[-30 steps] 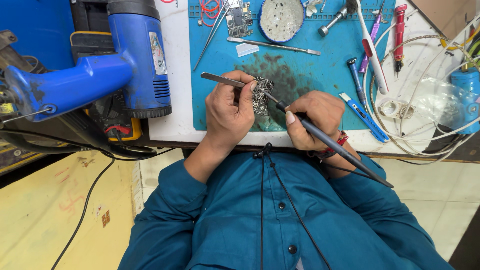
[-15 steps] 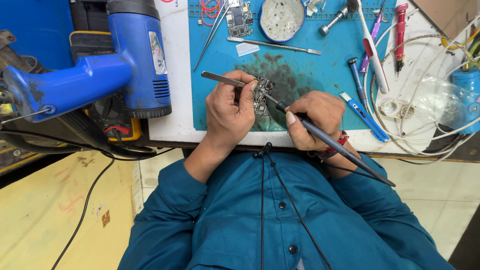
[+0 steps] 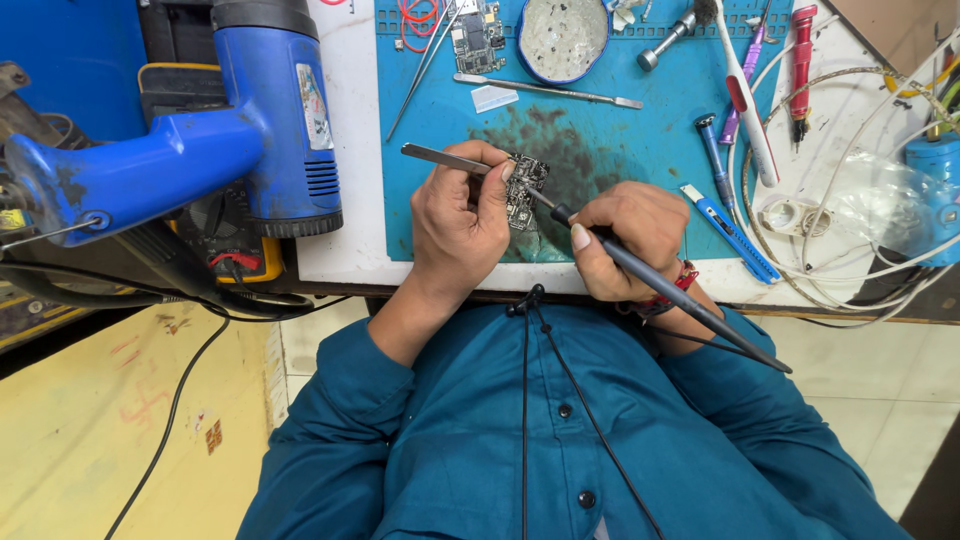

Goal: The person holds a small circuit board with tweezers in the left hand and uses a soldering iron in the right hand to apply heat to specific points on the board. The person repeatedly repositions the board and the iron to work on different areas.

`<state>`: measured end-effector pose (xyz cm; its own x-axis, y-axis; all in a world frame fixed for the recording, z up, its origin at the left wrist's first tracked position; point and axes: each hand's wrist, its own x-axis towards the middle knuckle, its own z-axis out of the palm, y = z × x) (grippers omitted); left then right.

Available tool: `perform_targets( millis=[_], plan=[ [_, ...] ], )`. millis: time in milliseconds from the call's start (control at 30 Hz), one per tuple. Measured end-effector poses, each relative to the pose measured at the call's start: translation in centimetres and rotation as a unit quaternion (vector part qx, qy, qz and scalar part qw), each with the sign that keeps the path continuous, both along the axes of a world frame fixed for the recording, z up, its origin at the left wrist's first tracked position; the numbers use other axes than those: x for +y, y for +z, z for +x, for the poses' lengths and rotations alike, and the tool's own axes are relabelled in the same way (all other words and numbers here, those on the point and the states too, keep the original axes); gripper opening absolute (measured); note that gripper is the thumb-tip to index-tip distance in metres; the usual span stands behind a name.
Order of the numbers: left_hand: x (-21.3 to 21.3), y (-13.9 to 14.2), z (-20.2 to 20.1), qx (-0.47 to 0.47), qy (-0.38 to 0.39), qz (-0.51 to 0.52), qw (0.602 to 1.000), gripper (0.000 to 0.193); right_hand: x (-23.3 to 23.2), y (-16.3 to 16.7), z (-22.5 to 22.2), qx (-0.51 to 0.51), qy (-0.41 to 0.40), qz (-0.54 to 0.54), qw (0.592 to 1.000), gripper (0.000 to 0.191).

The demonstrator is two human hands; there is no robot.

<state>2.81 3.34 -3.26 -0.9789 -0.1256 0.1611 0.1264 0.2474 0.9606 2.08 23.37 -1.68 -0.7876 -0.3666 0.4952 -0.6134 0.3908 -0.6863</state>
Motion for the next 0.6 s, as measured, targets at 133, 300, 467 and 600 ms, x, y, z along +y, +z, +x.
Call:
perform_targets(
  millis=[133, 300, 467, 600],
  plan=[
    [0.02, -0.12, 0.12, -0.003, 0.003, 0.001, 1.000, 0.008, -0.06, -0.18, 0.01, -0.002, 0.000, -0.006, 1.000, 0.008],
    [0.10, -0.16, 0.17, 0.011, 0.004, -0.003, 1.000, 0.008, 0.04, -0.30, 0.19, -0.004, -0.004, -0.002, 1.000, 0.008],
    [0.07, -0.14, 0.17, 0.015, 0.003, -0.006, 1.000, 0.009, 0.07, -0.31, 0.37, -0.002, -0.018, -0.008, 1.000, 0.006],
    [0.04, -0.09, 0.15, -0.001, 0.005, -0.004, 1.000, 0.008, -0.28, 0.09, 0.12, 0.000, -0.034, -0.007, 0.999, 0.014]
  ],
)
